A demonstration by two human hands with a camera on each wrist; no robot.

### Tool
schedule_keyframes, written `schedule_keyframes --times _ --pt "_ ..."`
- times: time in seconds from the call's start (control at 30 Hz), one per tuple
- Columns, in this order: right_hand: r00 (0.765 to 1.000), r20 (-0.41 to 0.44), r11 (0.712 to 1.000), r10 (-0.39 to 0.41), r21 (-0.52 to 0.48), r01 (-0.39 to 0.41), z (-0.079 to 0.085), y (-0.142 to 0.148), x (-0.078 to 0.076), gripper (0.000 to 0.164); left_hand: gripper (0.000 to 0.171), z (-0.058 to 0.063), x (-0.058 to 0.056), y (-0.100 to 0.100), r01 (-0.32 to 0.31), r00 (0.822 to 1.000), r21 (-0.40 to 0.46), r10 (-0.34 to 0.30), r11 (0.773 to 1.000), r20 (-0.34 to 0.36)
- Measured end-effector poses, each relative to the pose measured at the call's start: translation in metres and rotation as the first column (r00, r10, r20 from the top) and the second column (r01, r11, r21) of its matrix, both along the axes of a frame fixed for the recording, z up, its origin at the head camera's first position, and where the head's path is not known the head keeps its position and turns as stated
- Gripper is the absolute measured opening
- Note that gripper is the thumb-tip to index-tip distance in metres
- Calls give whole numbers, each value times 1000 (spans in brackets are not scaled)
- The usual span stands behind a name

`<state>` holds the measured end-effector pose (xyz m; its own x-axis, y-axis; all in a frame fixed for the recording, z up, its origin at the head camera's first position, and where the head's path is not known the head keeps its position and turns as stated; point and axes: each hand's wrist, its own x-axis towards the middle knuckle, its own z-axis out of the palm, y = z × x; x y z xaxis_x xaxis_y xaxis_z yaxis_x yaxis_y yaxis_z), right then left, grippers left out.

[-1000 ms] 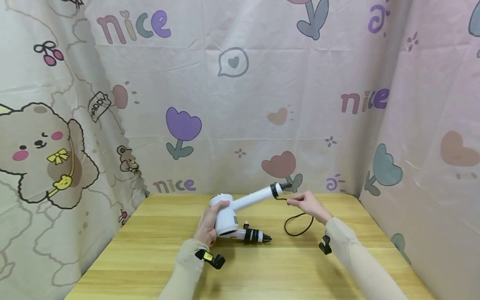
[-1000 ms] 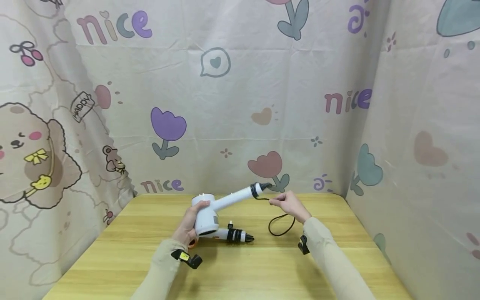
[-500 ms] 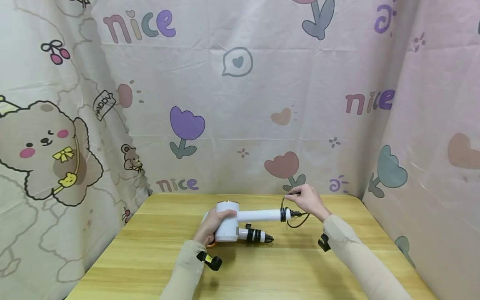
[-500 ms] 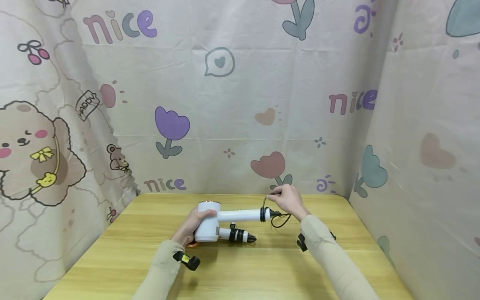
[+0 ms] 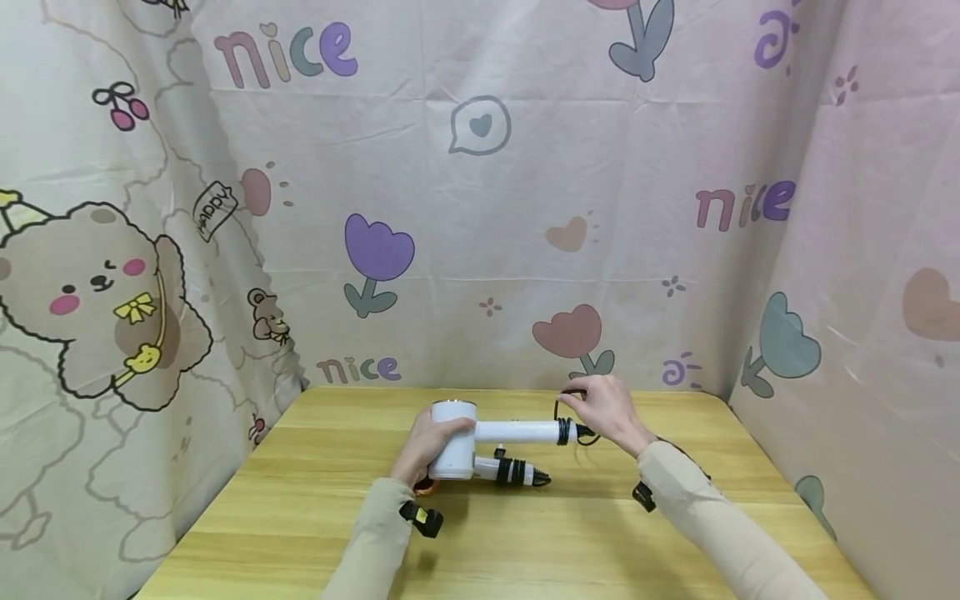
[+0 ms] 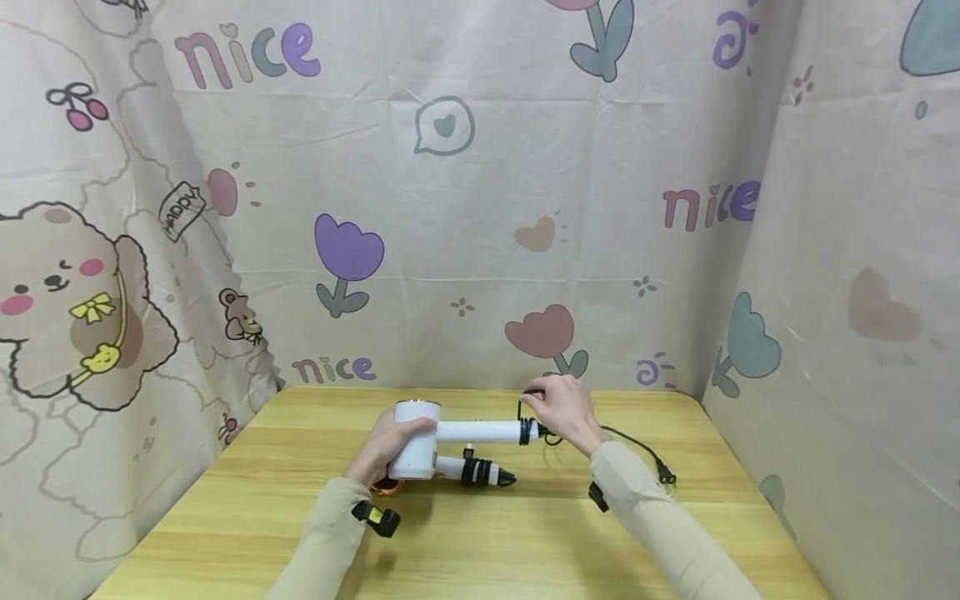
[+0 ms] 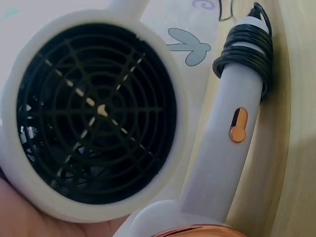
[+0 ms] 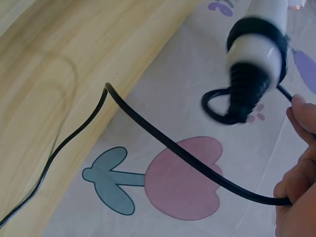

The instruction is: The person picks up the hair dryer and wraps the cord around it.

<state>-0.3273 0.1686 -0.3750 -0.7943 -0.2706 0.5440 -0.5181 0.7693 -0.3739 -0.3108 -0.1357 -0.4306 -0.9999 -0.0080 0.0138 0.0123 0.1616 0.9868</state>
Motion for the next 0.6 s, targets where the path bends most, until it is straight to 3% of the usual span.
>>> schedule_keyframes --times 0.13,0.27,0.43,0.6 --pt "998 -69 1000 -8 11 9 -3 -2 3 10 77 1 0 3 -67 998 -23 67 997 -16" --pt "995 -100 998 -26 54 31 -6 -5 6 10 80 2 -1 5 -156 986 -81 150 984 -77" --pt "994 -96 996 -42 74 49 -11 -8 8 10 89 4 -1 8 -263 953 -139 234 955 -191" --pt "996 -69 998 -54 23 56 -13 -11 7 14 83 5 0 10 -336 920 -150 290 930 -263"
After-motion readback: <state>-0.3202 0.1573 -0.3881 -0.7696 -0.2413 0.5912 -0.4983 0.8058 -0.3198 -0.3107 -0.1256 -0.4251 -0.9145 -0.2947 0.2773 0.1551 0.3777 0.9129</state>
